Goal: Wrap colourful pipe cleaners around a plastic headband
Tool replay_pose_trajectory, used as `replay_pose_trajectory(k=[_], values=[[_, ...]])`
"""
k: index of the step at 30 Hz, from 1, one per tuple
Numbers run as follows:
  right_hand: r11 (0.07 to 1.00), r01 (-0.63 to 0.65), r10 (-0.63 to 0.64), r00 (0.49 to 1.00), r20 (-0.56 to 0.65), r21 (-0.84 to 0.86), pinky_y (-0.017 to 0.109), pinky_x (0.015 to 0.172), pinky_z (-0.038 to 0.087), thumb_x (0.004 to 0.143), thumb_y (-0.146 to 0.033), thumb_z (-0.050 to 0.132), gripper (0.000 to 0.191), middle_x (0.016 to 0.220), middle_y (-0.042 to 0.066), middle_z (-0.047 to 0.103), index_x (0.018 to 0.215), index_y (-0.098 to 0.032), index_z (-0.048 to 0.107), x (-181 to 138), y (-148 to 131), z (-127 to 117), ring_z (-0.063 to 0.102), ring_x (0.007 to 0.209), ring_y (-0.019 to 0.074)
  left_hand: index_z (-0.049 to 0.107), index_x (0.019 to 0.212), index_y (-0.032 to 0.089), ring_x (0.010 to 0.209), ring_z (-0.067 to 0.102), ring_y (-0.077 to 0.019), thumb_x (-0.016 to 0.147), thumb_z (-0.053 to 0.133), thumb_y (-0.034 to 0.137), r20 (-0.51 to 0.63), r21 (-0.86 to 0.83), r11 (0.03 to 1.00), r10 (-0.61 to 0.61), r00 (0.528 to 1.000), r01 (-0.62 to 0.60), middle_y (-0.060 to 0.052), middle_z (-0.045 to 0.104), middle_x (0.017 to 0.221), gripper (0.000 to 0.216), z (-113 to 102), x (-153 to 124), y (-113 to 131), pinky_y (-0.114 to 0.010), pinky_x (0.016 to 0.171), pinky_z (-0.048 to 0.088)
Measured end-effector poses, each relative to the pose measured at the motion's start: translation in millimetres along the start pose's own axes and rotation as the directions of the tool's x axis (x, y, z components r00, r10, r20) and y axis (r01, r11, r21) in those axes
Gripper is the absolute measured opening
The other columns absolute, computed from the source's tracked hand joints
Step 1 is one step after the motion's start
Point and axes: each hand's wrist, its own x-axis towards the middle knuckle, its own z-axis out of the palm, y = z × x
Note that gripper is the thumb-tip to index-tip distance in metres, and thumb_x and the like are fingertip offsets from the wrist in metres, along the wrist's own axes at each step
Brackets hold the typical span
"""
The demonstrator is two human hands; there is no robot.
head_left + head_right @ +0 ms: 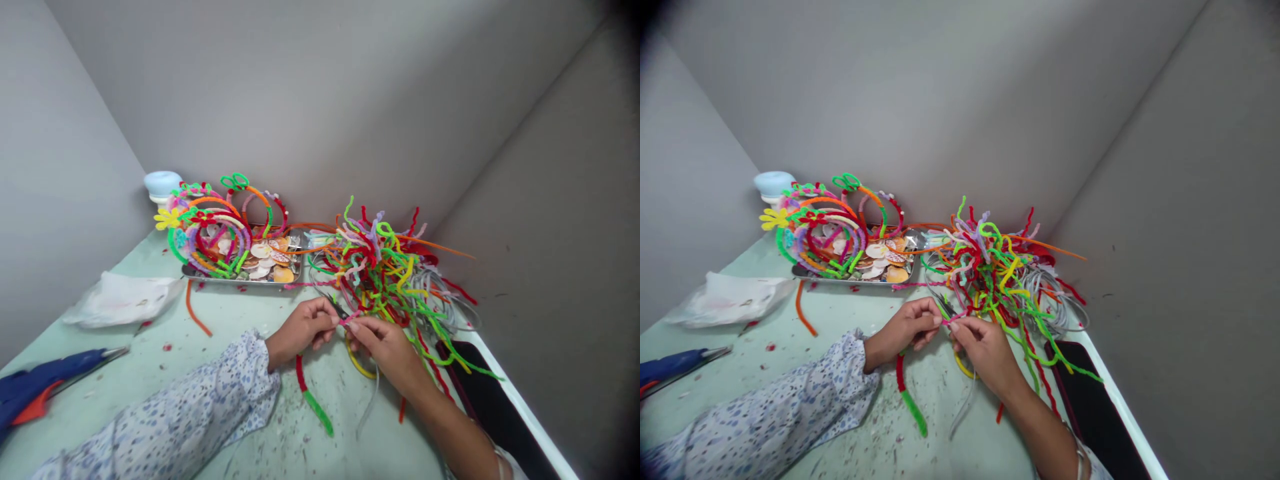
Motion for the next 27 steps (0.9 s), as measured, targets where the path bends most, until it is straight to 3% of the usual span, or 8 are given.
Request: replay_pose_trajectory(k=[6,14,27], values=[[0.994,-0.08,0.081,0.997,-0.006,0.071,0.022,0.052,0.038,0.077,-0.04,0.054,0.028,0.061,0.001,0.062,0.08,-0.016,0.066,-0.2,-0.1,1.5,0.051,0.054,0.0116,0.049,0.076,0.015,0.034,0.037,-0.0033,0.076,0.057,0.032,0.004,0.019,1.0,0.004,1.0,-0.004,0.005,0.051,0.052,0.018,0.6,-0.8,-1.0,-0.015,0.034,0.027],[0.989,-0.095,0.097,0.995,-0.015,0.111,0.023,0.055,0.04,0.075,-0.038,0.056,0.026,0.061,0.0,0.061,0.085,-0.015,0.064,0.1,3.9,3.6,0.052,0.056,0.0118,0.049,0.077,0.016,0.034,0.037,-0.0035,0.076,0.056,0.031,0.013,0.03,1.0,-0.001,1.0,0.001,0.006,0.05,0.051,0.017,0.8,-0.7,-1.1,-0.015,0.034,0.027],[0.996,0.087,-0.088,0.993,-0.074,-0.006,0.024,0.055,0.043,0.079,-0.034,0.053,0.019,0.061,0.0,0.057,0.079,-0.017,0.062,-0.8,14.9,5.8,0.053,0.057,0.0132,0.049,0.078,0.016,0.034,0.036,-0.0035,0.076,0.056,0.03,0.03,0.028,1.0,-0.01,1.0,0.009,0.006,0.048,0.051,0.016,0.4,-0.5,-5.0,-0.015,0.033,0.027]])
